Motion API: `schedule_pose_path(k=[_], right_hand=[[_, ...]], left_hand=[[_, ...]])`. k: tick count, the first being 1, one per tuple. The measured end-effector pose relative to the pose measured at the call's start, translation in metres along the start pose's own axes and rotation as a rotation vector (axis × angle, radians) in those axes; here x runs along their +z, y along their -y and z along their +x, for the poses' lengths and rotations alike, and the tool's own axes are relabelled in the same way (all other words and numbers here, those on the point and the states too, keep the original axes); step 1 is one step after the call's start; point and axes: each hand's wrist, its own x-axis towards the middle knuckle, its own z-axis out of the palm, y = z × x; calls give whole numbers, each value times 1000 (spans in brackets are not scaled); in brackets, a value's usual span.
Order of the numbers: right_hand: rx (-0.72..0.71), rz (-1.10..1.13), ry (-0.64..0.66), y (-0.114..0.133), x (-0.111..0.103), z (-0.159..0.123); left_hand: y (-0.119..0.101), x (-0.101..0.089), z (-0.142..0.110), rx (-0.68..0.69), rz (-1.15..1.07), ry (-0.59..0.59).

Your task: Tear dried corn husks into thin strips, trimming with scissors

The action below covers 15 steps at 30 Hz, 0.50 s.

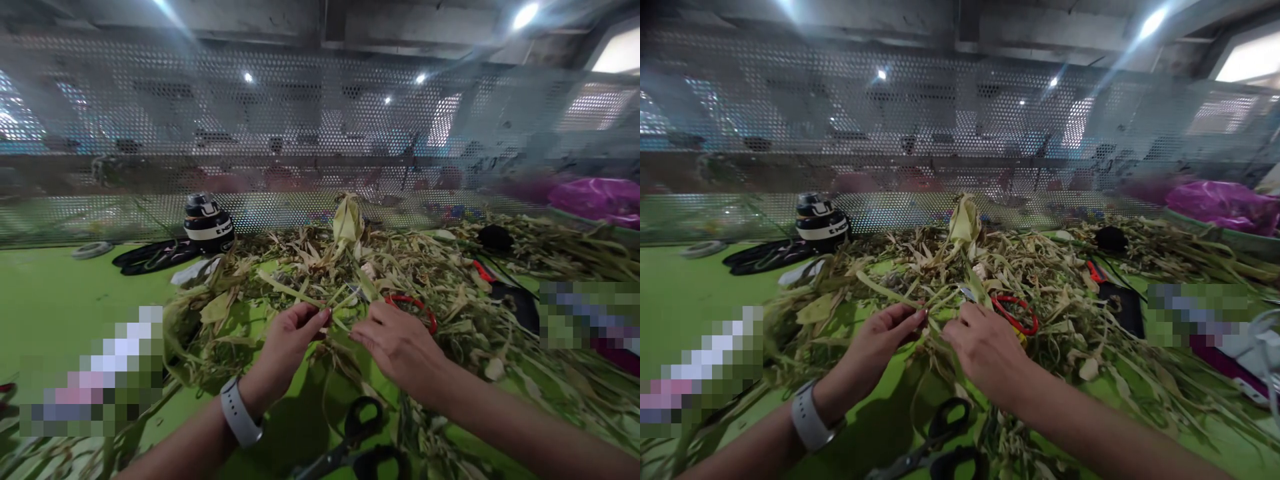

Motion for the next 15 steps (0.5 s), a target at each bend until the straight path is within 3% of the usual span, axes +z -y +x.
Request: schedule_pose_path(k=[2,4,7,10,15], right_hand=[[-134,-40,-36,2,-1,0],[-173,-3,-111,2,-3,2],[10,138,-171,-1,-3,5],[214,281,-102,-4,-1,5],[409,759,-36,-3,6,6]], left_hand=[[0,-1,-1,41,143,46],[-3,0,-5,114,278,126],[-10,2,-11,240,398,259],[-16,3,-14,313,403,319],[-17,2,-16,265,289,310]])
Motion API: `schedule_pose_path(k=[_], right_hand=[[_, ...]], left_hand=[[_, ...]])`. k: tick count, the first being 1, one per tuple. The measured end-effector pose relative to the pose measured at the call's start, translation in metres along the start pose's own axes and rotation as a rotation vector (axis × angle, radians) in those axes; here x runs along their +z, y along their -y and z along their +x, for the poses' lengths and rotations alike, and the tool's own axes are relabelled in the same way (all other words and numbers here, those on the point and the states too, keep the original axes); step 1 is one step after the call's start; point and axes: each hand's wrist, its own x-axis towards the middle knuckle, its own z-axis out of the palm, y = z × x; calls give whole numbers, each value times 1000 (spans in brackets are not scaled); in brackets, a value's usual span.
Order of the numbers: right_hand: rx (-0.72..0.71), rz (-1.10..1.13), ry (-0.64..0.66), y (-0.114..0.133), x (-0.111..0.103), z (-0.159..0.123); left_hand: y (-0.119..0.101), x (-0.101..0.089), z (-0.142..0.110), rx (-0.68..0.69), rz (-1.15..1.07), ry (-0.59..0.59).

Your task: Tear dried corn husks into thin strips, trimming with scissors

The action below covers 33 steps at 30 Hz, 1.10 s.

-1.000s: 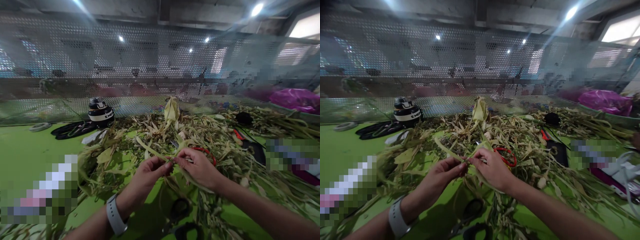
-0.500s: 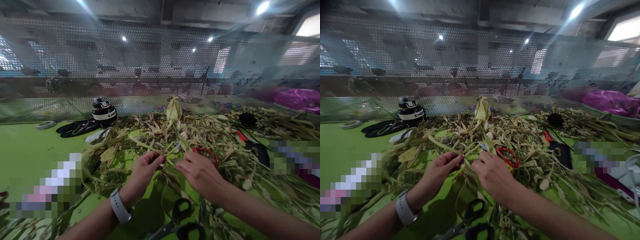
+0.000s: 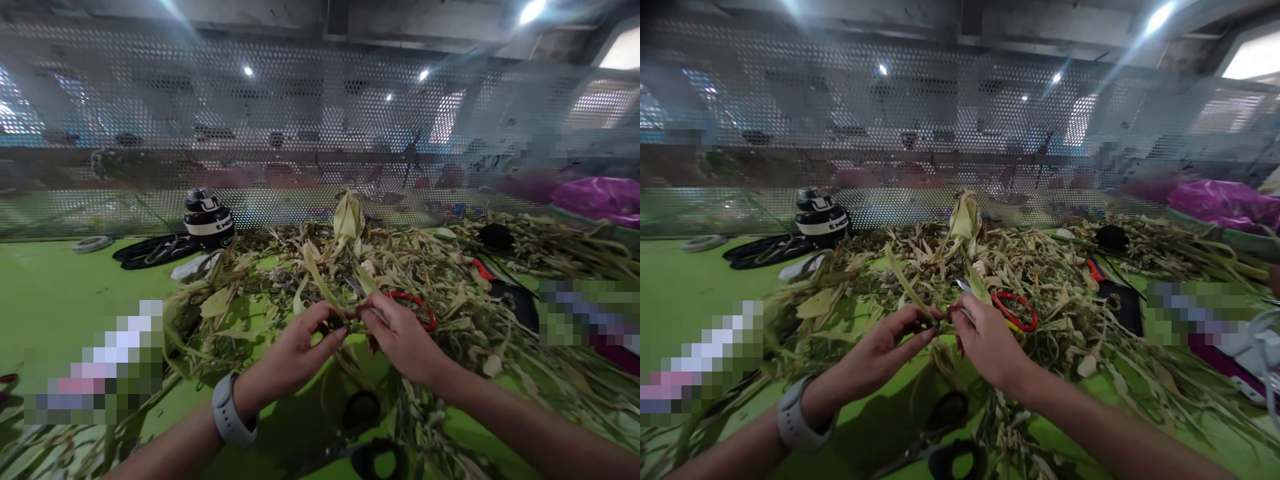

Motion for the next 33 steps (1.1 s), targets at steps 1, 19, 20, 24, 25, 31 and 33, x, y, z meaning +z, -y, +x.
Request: schedule_pose_path(k=[1,19,20,24,25,31,33], right_hand=[[65,120,26,0,2,0],[92,173,24,-9,13,-2],[111,227,43,-11,16,-3],[154,390,124,-18,24,-4],[147,380,118,-19,25,-3],[115,244,33,-15,16,1],[35,156,-92,-11,13,0]], left_hand=[[1,1,-1,-23,-40,-5],[9,0,6,-154,-179,-70],[10,0,6,-139,-178,-91],[14,-2,7,-124,-246,-116],[14,-2,7,-147,-273,-122],[15,-8,8,-248,-428,-115],[16,-9,9,-270,-468,-113]])
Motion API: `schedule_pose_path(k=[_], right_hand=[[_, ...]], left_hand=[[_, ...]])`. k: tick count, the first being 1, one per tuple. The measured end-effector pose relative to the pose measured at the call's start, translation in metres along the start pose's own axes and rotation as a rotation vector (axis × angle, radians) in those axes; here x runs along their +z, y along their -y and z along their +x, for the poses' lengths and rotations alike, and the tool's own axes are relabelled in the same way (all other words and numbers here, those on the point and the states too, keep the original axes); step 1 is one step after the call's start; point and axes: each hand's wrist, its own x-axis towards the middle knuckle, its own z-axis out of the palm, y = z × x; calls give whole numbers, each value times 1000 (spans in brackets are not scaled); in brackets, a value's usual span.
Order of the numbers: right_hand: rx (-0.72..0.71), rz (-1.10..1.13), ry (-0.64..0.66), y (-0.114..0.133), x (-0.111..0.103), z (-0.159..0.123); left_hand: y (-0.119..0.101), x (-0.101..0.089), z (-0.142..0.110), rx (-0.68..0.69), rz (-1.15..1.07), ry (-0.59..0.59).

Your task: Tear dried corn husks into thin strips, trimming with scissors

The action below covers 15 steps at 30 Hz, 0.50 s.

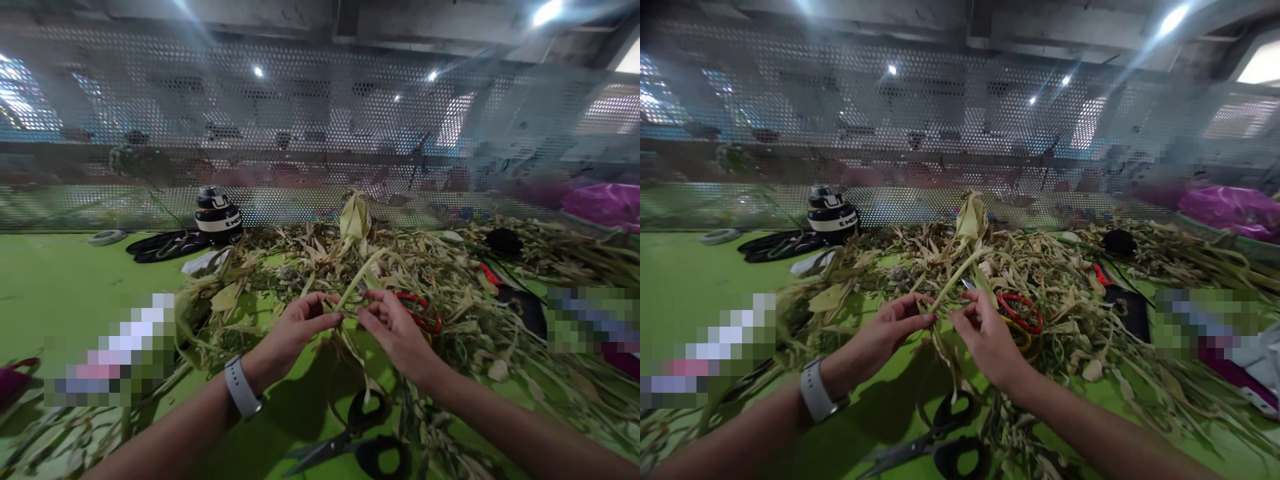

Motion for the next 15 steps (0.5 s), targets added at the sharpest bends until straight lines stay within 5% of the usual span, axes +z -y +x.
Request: schedule_pose_path(k=[2,4,8,15], right_hand=[[-171,-161,-109,4,-2,-2],[-277,-325,-78,8,-2,-4],[-169,-356,159,9,0,-6],[-51,-157,275,4,5,-7]], left_hand=[[0,-1,1,8,-28,-4],[1,-1,1,32,-36,-12],[2,-1,2,43,5,11],[5,3,1,52,15,91]])
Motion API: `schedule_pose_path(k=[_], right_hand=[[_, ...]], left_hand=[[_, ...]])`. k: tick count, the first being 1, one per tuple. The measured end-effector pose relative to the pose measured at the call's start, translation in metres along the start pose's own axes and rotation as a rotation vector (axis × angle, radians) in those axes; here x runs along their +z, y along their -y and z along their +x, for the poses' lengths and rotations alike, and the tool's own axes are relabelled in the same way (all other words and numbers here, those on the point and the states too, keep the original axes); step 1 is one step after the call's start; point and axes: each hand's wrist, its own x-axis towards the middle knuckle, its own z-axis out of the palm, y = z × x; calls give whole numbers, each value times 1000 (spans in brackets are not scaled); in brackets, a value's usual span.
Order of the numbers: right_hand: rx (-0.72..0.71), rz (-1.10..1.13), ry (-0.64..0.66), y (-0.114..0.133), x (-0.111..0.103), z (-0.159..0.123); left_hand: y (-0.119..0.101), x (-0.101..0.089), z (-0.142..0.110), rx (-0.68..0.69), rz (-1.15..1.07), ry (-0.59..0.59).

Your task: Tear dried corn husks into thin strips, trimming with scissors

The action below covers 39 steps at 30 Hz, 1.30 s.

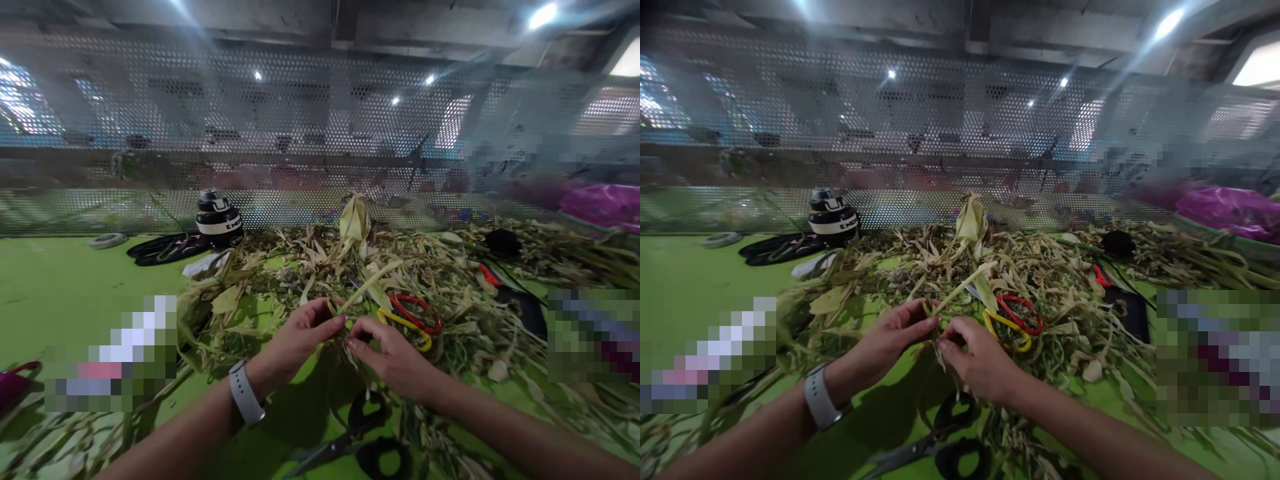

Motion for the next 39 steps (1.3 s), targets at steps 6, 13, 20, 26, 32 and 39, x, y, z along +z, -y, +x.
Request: schedule_pose_path(k=[6,13,20,26,32,39], right_hand=[[48,-52,-2,-2,4,-2],[-131,-470,-30,-8,6,-3],[-463,-749,-137,-3,3,-8],[-224,-405,-299,4,-17,0],[189,189,-129,1,-16,7],[-45,106,-255,-7,-21,11]], left_hand=[[2,-2,3,45,84,-49],[1,-1,5,163,420,-208],[3,-4,4,141,551,-132],[-4,-2,-3,99,476,67],[-13,7,-8,-14,318,92],[-3,-7,3,-133,-66,-103]])
